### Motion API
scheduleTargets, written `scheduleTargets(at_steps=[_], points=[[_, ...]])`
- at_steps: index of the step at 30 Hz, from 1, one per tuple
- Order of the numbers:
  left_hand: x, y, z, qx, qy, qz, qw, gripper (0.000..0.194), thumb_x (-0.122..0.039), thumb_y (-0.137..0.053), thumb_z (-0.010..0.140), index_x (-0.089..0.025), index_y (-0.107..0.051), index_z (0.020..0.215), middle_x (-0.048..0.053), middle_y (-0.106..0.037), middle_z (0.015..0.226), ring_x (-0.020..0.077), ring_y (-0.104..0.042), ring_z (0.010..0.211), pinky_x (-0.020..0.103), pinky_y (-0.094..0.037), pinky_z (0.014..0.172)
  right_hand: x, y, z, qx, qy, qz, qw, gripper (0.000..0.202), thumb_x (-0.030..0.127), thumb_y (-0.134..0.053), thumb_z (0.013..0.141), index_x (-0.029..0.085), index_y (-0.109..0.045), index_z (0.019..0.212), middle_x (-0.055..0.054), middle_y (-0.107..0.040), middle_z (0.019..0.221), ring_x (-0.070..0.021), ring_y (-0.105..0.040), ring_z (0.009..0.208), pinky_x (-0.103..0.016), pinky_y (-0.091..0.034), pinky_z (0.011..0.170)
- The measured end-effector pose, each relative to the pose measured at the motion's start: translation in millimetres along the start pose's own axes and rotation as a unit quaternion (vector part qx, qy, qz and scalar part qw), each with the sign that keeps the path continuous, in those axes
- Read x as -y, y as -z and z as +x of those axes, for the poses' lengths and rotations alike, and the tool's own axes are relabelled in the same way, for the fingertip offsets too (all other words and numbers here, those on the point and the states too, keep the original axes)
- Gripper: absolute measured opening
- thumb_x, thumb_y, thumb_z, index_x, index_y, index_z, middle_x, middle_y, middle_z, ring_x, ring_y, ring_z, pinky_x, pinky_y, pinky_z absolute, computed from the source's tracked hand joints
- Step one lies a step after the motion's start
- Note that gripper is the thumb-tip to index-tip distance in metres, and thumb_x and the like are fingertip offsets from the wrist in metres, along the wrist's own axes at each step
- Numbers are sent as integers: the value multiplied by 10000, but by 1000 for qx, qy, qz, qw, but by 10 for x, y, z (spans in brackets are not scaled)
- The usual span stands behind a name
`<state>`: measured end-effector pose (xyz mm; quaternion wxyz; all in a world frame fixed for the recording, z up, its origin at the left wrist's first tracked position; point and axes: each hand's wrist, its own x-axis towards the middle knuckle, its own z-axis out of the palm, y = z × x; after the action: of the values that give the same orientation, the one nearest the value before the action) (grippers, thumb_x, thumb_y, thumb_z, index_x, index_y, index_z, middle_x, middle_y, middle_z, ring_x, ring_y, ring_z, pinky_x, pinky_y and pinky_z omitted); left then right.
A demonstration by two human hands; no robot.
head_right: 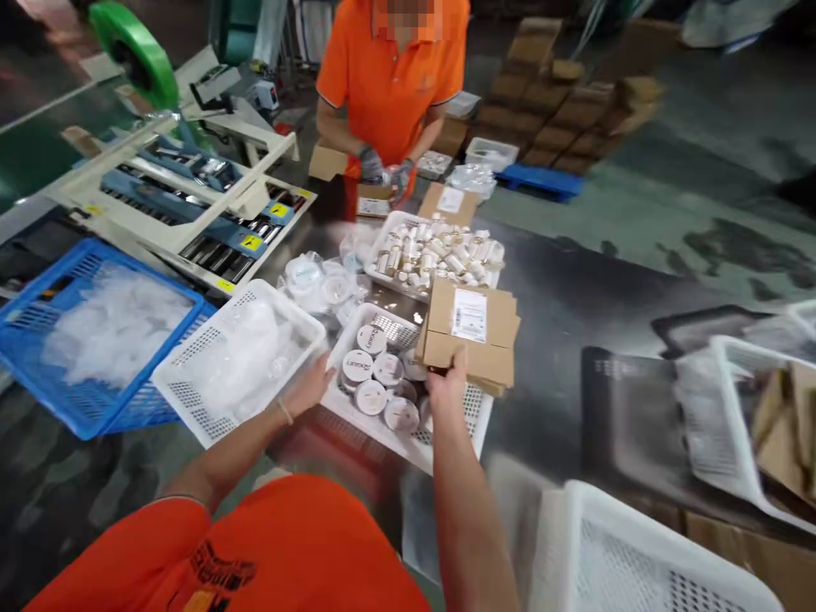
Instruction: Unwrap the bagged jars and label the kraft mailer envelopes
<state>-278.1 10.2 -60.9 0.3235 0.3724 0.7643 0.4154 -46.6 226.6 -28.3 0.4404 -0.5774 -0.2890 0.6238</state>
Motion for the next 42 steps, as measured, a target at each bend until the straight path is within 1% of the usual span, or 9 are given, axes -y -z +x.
scheduleTargets(at_steps=[5, 10, 15, 20, 23, 26, 29, 37, 42], points=[[103, 768, -19, -137, -41, 184, 972, 205, -147, -605, 949, -194, -667, 1138, 168, -689, 1201, 345, -622, 1192, 507, -479, 1090, -191, 126, 38, -71, -70, 208, 973, 225, 460, -724, 853, 274, -668, 967, -8, -754, 826, -220, -736, 845, -373, -616, 695], [325, 1652, 370, -224, 48, 260, 938, 389, -130, -757, 787, -145, -659, 1163, 207, -611, 1243, 435, -532, 1263, 613, -437, 1088, -505, 211, -275, -2, -109, 161, 981, 263, 394, -815, 810, 247, -609, 883, 39, -685, 770, -134, -673, 676, -282, -581, 632], [365, 1972, 719, -164, 20, 194, 967, 132, -120, -705, 796, -192, -630, 715, 82, -645, 862, 287, -619, 976, 452, -504, 943, -787, 101, -760, 40, -113, 122, 985, 375, 328, -904, 673, 267, -615, 904, 20, -734, 918, -161, -736, 824, -276, -581, 668], [65, 2189, 614, -229, -35, 55, 971, 192, -218, -641, 882, -213, -550, 712, -18, -571, 684, 158, -543, 682, 296, -476, 699, -779, -134, -1287, 164, -44, -46, 984, 551, 449, -990, 532, 236, -660, 918, 16, -706, 791, -172, -685, 729, -282, -518, 642], [-208, 2015, 278, -220, -76, -69, 970, 238, -323, -719, 846, -220, -545, 721, -33, -550, 651, 132, -490, 586, 273, -430, 576, -665, -445, -1688, 256, 7, -108, 961, 480, 511, -930, 619, 219, -657, 885, 16, -673, 728, -166, -639, 688, -299, -506, 647], [-456, 1503, -198, -182, -82, -98, 975, 270, -348, -802, 785, -235, -562, 834, -19, -623, 720, 152, -583, 635, 278, -479, 588, -576, -772, -2053, 349, 16, -101, 931, 536, 445, -887, 659, 251, -628, 1087, 9, -714, 864, -183, -674, 773, -296, -519, 649], [-606, 997, -607, -86, -48, -162, 982, 377, -362, -822, 769, -259, -535, 991, -14, -700, 806, 178, -682, 714, 271, -518, 600, -552, -880, -2191, 343, 30, -88, 935, 673, 366, -900, 592, 266, -586, 1178, 5, -717, 938, -182, -674, 804, -283, -522, 640], [-577, 848, -828, 12, -88, -121, 989, 171, -297, -671, 842, -206, -665, 698, 44, -715, 783, 168, -666, 729, 282, -530, 644, -604, -114, -1844, 286, -38, -132, 948, 387, 469, -829, 600, 211, -690, 851, 37, -587, 618, -118, -460, 536, -268, -395, 509], [-672, 535, -1087, 94, -127, -59, 986, 306, -203, -647, 871, -200, -820, 1124, 103, -782, 1153, 175, -715, 854, 280, -574, 696, -599, 266, -1828, 270, -40, -122, 954, 444, 572, -834, 632, 227, -666, 854, 53, -537, 601, -114, -439, 538, -243, -351, 494]])
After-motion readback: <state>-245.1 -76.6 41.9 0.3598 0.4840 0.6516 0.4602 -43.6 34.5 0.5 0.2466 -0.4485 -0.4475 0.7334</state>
